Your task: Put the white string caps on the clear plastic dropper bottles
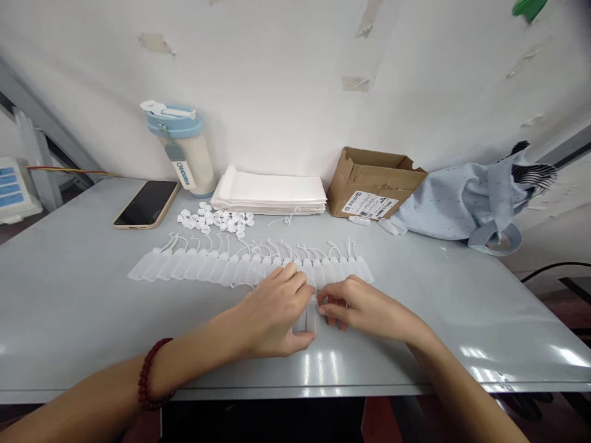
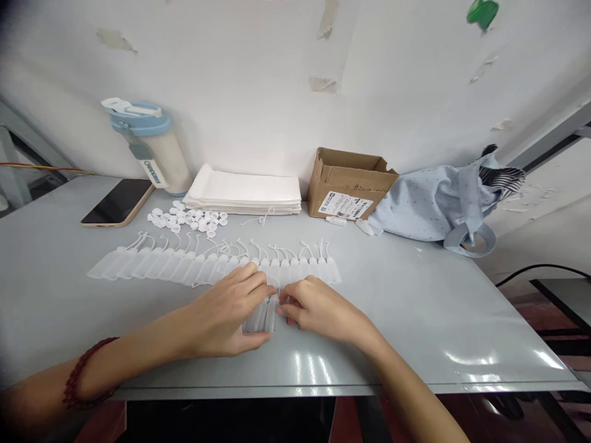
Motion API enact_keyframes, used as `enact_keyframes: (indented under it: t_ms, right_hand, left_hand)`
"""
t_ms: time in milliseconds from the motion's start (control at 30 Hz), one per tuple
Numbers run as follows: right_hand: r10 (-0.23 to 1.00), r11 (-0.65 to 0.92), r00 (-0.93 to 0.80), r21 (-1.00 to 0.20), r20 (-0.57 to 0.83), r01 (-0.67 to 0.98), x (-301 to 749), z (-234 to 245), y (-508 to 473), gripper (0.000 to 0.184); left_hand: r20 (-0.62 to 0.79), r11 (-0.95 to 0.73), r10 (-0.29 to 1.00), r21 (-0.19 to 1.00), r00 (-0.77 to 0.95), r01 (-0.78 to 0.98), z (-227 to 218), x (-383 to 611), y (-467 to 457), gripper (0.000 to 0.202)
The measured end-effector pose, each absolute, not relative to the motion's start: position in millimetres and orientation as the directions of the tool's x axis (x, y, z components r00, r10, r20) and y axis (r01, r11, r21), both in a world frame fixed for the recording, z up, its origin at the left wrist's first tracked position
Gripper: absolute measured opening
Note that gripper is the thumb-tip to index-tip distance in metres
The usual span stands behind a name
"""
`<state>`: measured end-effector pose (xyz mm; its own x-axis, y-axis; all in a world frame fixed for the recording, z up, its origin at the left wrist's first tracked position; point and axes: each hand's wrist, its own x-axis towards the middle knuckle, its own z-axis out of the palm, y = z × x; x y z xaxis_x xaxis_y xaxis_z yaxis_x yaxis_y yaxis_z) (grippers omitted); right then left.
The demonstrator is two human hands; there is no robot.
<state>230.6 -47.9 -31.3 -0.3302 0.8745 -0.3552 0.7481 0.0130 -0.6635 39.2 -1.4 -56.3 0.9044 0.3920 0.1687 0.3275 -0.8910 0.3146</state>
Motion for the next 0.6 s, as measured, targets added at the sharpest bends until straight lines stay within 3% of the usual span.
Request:
enact_keyframes:
  t_ms: [600]
  right_hand:
    - [0.878, -0.015, -0.319, -0.686, -0.357, 0.727, 231.3, -35.6, -47.2, 0.021]
  left_hand:
    - [0.168, -0.893, 0.392, 0.305, 0.904, 0.331, -51.9, 37.0, -0.9, 0.035]
